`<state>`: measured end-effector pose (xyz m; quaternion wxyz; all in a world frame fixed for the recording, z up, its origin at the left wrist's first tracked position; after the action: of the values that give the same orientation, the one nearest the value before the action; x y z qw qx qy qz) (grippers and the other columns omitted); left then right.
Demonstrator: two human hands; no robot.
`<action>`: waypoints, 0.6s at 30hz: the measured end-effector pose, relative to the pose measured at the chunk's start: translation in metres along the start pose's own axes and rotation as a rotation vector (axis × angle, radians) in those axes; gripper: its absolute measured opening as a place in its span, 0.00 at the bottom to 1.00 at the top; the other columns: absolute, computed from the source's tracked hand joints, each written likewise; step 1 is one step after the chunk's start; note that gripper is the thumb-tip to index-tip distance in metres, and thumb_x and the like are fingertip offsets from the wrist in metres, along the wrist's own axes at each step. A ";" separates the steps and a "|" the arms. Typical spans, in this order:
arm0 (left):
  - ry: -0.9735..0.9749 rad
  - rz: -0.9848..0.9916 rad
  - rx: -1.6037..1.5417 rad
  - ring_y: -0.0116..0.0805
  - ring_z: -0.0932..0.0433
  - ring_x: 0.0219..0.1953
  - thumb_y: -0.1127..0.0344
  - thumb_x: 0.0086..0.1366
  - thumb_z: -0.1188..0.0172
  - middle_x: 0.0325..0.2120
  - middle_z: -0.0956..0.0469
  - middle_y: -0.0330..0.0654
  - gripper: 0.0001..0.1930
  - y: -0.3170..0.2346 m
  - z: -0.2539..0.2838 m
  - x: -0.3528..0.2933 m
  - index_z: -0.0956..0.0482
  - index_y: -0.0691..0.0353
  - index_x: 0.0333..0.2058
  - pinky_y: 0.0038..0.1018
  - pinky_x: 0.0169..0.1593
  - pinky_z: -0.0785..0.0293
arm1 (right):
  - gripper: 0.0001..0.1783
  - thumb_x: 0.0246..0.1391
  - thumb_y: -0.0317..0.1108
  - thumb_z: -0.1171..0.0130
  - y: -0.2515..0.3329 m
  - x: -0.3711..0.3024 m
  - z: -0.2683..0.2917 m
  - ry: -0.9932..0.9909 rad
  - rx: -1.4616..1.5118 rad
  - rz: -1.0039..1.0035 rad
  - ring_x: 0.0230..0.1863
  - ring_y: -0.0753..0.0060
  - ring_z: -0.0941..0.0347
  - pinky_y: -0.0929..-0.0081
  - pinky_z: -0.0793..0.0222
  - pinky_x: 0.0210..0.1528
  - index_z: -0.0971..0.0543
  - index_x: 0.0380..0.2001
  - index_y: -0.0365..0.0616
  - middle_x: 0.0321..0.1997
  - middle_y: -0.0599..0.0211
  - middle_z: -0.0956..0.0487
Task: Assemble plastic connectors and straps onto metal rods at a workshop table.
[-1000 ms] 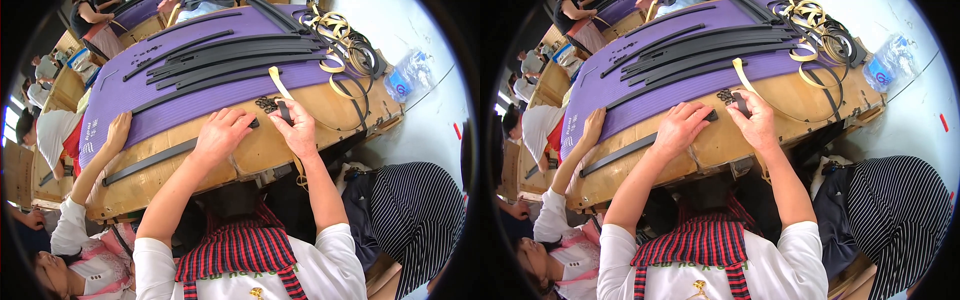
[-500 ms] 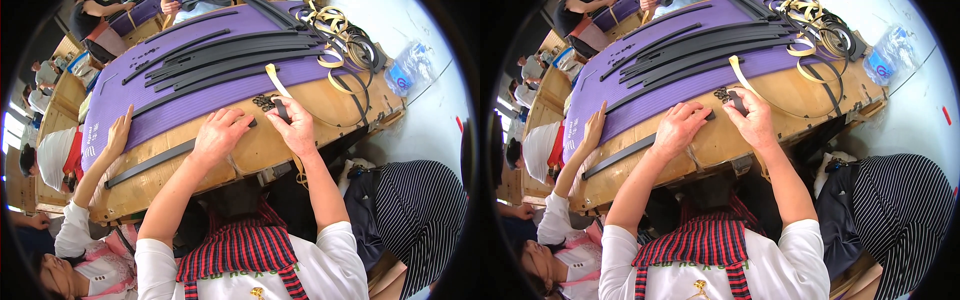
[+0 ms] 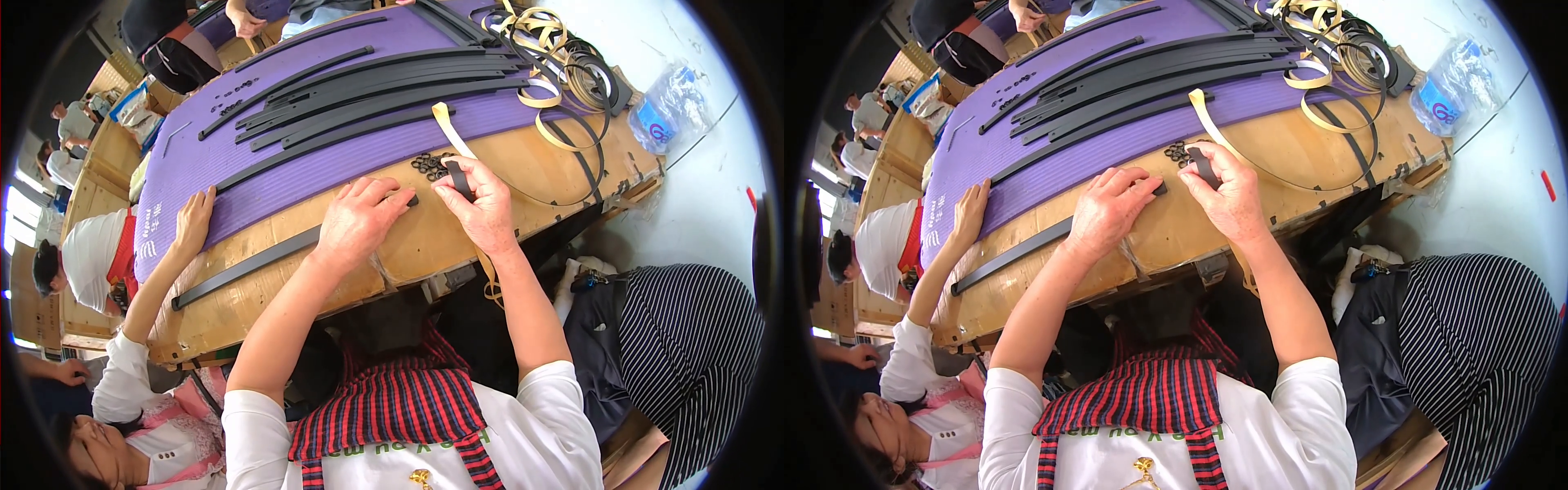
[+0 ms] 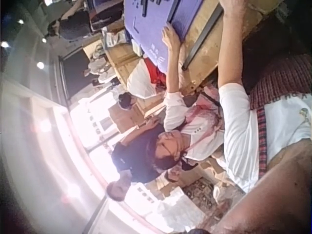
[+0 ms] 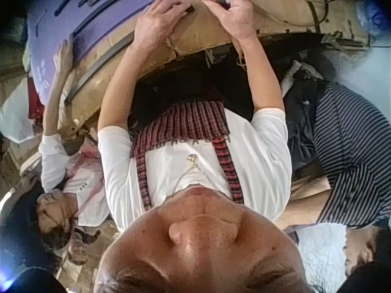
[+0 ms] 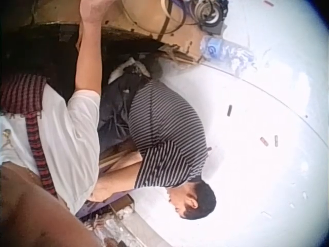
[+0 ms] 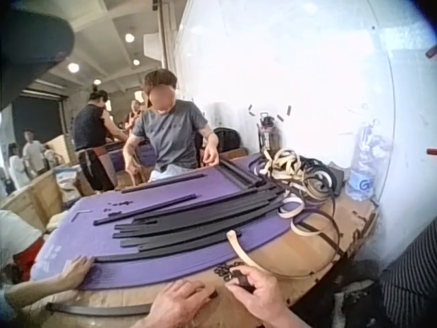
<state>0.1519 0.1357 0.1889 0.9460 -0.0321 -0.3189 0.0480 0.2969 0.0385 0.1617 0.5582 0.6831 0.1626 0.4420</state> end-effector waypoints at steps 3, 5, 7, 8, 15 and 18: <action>0.010 0.016 -0.006 0.37 0.27 0.34 0.70 0.48 0.38 0.32 0.26 0.38 0.14 -0.001 0.000 0.000 0.23 0.57 0.36 0.30 0.38 0.28 | 0.15 0.46 0.22 0.42 0.001 0.000 -0.001 0.000 0.004 0.010 0.29 0.86 0.30 0.86 0.34 0.35 0.28 0.40 0.37 0.27 0.69 0.22; 0.010 0.011 -0.001 0.38 0.27 0.34 0.69 0.48 0.38 0.32 0.26 0.38 0.14 -0.001 0.001 0.000 0.24 0.57 0.37 0.30 0.38 0.28 | 0.15 0.46 0.22 0.42 0.001 0.000 0.000 -0.003 0.009 0.019 0.29 0.86 0.30 0.86 0.34 0.34 0.28 0.40 0.37 0.27 0.69 0.22; 0.009 0.007 0.005 0.38 0.27 0.34 0.69 0.48 0.38 0.32 0.26 0.39 0.14 -0.002 0.001 0.000 0.24 0.58 0.37 0.30 0.38 0.28 | 0.15 0.46 0.21 0.42 0.001 0.000 0.000 0.007 0.004 0.002 0.29 0.87 0.30 0.86 0.34 0.34 0.28 0.40 0.37 0.27 0.70 0.23; -0.008 0.025 -0.004 0.38 0.27 0.34 0.69 0.48 0.38 0.32 0.26 0.39 0.14 -0.002 0.001 0.000 0.24 0.58 0.37 0.30 0.38 0.28 | 0.15 0.46 0.21 0.42 0.001 0.000 0.000 0.007 0.004 0.002 0.29 0.87 0.30 0.86 0.34 0.34 0.28 0.40 0.37 0.27 0.70 0.23; -0.052 0.010 -0.019 0.33 0.28 0.35 0.65 0.49 0.40 0.32 0.27 0.35 0.14 0.001 0.000 -0.004 0.25 0.56 0.37 0.29 0.38 0.30 | 0.15 0.46 0.21 0.43 0.002 0.000 -0.001 0.010 0.017 0.009 0.29 0.87 0.30 0.86 0.34 0.34 0.28 0.40 0.38 0.27 0.71 0.23; -0.044 -0.018 0.051 0.32 0.28 0.34 0.65 0.49 0.40 0.32 0.27 0.34 0.14 0.000 0.000 -0.004 0.24 0.54 0.37 0.29 0.36 0.31 | 0.15 0.46 0.21 0.43 0.001 0.000 0.000 0.011 0.025 0.002 0.29 0.87 0.29 0.86 0.34 0.34 0.28 0.40 0.38 0.27 0.70 0.23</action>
<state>0.1489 0.1348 0.1863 0.9397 -0.0040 -0.3386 0.0482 0.2964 0.0382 0.1625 0.5482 0.6878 0.1704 0.4443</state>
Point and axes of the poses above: each hand's wrist, its own x-axis towards the middle knuckle, its own z-axis out of the back of the hand, y = z × x, the point moved 3 cm from there along x, towards the middle knuckle
